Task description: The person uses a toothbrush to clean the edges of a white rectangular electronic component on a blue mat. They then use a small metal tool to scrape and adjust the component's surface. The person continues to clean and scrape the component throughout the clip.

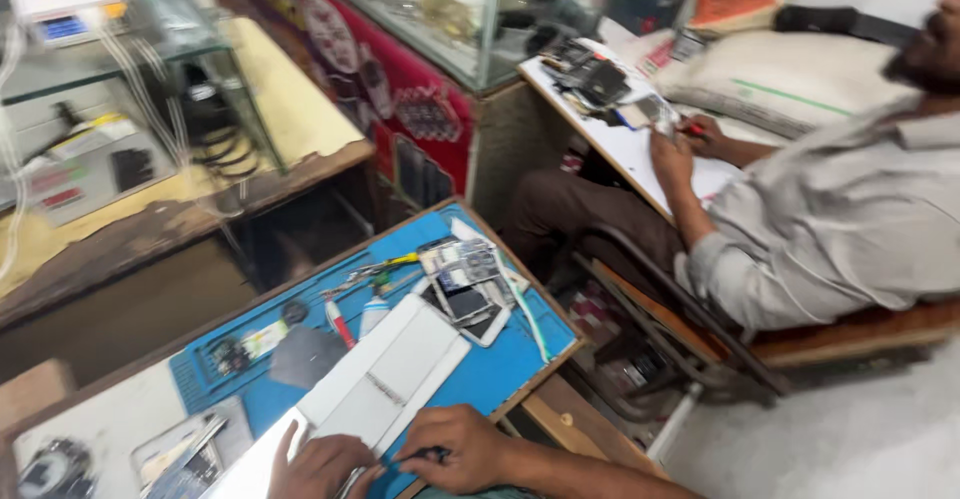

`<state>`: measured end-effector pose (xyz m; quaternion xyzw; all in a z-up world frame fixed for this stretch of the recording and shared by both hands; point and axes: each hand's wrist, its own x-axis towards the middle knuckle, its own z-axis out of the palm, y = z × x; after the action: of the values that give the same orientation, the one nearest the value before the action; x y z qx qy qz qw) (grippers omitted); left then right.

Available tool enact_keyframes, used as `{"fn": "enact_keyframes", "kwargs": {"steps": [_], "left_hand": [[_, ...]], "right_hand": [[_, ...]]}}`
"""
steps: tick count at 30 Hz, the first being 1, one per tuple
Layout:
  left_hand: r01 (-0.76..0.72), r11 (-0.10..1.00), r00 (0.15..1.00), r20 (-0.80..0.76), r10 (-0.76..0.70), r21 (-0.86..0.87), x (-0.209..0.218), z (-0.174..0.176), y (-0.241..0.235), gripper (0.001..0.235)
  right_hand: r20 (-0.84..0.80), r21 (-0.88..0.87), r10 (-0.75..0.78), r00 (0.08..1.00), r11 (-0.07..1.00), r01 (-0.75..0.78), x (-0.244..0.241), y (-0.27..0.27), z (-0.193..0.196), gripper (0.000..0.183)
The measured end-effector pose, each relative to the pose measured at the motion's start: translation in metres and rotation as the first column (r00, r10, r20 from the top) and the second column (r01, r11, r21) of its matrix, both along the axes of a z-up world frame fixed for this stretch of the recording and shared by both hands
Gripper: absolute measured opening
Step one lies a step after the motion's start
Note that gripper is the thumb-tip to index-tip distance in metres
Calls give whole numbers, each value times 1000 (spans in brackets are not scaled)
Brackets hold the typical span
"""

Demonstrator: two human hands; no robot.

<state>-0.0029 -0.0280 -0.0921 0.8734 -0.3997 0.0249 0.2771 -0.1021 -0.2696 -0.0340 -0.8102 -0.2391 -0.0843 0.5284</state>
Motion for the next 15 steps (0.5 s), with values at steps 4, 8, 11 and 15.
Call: {"fn": "enact_keyframes", "kwargs": {"steps": [4,8,11,15], "left_hand": [[-97,972,987,-106,122,216,6,-21,3,22],[-76,990,992,-86,87,122,15,-19,13,20],[-112,982,981,-144,134,150,18,-25,18,23],[25,936,963,-259,71,350,20,-47,15,30]], "right_hand": [[-88,-14,-15,996,1000,14,-1,0,3,11],[-76,-9,-5,997,1000,4,-1,-2,4,12],[-142,57,0,990,998,8,-2,-3,0,11],[-165,180,-54,985,980,84,0,-7,-5,11]]}}
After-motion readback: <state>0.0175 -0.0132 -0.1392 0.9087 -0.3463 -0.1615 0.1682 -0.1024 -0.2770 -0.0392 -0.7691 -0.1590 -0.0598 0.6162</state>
